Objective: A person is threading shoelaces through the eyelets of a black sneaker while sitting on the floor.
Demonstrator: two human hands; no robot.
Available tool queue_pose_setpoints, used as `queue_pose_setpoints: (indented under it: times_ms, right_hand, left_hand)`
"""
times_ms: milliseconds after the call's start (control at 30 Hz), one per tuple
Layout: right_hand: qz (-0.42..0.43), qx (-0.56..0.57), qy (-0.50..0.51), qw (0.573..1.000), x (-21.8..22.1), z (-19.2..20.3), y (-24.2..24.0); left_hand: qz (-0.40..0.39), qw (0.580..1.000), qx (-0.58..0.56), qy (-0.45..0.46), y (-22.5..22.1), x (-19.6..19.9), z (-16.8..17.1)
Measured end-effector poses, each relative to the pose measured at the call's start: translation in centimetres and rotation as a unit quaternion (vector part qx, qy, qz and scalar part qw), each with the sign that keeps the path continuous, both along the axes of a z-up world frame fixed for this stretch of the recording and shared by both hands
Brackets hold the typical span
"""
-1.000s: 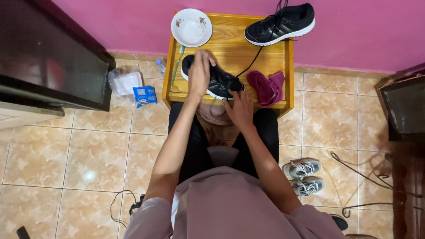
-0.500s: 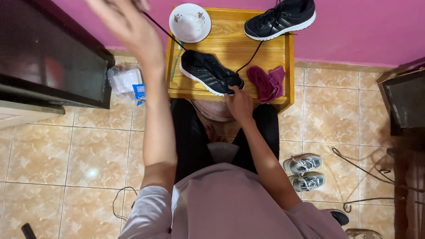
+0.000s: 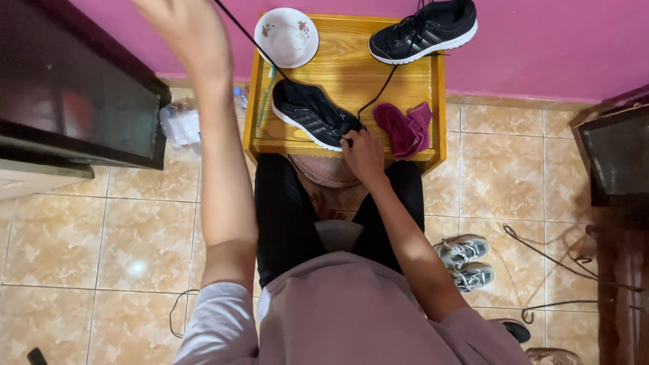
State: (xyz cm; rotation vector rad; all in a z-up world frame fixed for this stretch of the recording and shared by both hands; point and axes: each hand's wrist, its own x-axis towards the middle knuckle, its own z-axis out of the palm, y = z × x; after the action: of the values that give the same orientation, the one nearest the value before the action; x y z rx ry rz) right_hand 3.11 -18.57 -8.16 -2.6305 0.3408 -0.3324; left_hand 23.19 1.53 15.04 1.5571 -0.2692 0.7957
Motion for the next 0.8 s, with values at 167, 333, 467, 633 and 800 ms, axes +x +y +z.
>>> queue_pose_setpoints:
  times_ms: [167, 333, 467, 633, 800]
  right_hand:
    - [0.006, 0.015, -0.052, 0.999, 1.2, 1.5, 0.0]
    - [0.019, 0.011, -0.048, 0.999, 2.2, 1.8, -0.7]
    - [-0.004, -0.001, -0.058, 0.998, 2.8, 0.6, -2.4]
    - [0.011, 0.009, -0.05, 0.999, 2.1, 0.5, -3.1]
    - [-0.009, 0.02, -0.038, 0.999, 2.1, 2.1, -2.3]
  left_hand:
    - [-0.147, 0.988, -0.023, 0.036, -4.5, -4.1, 0.1]
    - [-0.219, 0.97, 0.088, 0.057, -7.4, -4.7, -5.6]
    - [-0.25, 0.93, 0.217, 0.157, -8.4, -5.3, -11.9]
    - [-0.248, 0.879, 0.336, 0.229, -8.1, -6.7, -19.9]
    - [-0.184, 0.873, 0.398, 0.213, -7.8, -7.0, -22.5]
